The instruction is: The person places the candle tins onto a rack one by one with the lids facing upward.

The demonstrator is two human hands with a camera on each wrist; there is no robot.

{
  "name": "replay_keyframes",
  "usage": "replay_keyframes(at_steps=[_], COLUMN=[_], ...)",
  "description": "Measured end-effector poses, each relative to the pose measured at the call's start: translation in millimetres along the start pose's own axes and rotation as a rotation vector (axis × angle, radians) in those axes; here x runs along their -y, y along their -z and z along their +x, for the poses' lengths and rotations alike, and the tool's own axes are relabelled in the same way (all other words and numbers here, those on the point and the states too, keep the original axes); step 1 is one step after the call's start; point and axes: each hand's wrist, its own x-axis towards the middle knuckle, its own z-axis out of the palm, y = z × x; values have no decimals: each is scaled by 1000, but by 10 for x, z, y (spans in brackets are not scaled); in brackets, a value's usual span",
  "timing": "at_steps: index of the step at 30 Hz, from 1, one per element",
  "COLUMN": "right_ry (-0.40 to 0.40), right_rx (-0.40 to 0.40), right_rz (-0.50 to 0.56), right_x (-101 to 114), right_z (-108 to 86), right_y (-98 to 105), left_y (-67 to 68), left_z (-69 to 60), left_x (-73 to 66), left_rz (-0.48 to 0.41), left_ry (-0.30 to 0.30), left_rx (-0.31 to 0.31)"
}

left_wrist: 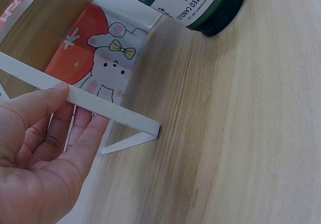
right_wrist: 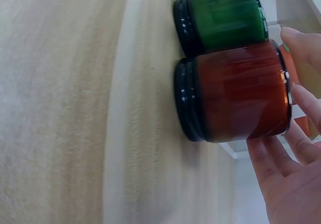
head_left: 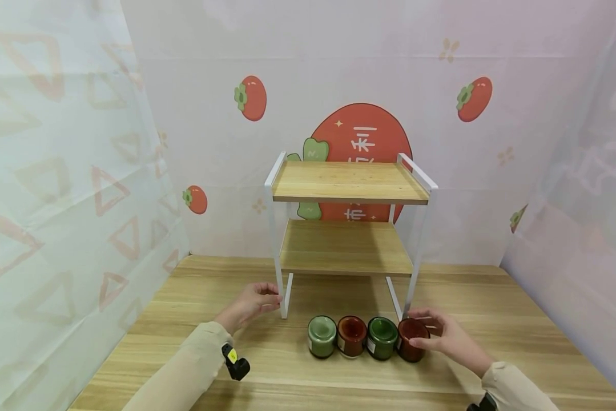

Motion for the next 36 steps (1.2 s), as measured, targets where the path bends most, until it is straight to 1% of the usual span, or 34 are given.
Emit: replay_keyframes(at_steps=[5,12,18,25,27,33,36], right_ry=[-6,8,11,-13,-23,-12,-7], right_rx=[-6,10,9,6,6,15,23], right_rz=[-30,-15,-10,-75,-79,-95,-103], right_x=[-1,34,-15,-64,-82,-169,-203], right_z=[-15,-32,-32,-49,-54,-46,-38], right_y=[-32,-57,-61,-72,-77,-78,-82], left_y=[-4,-8,-20,-10,-8,-17,-14], left_z=[5,20,14,16,16,11,6], left_x=[5,18,-3,2,4,2,4], left_rz=[-4,1,9,8,8,7,10], left_ry=[3,4,6,14,17,18,13], left_rx=[-5,4,9,3,0,-3,5])
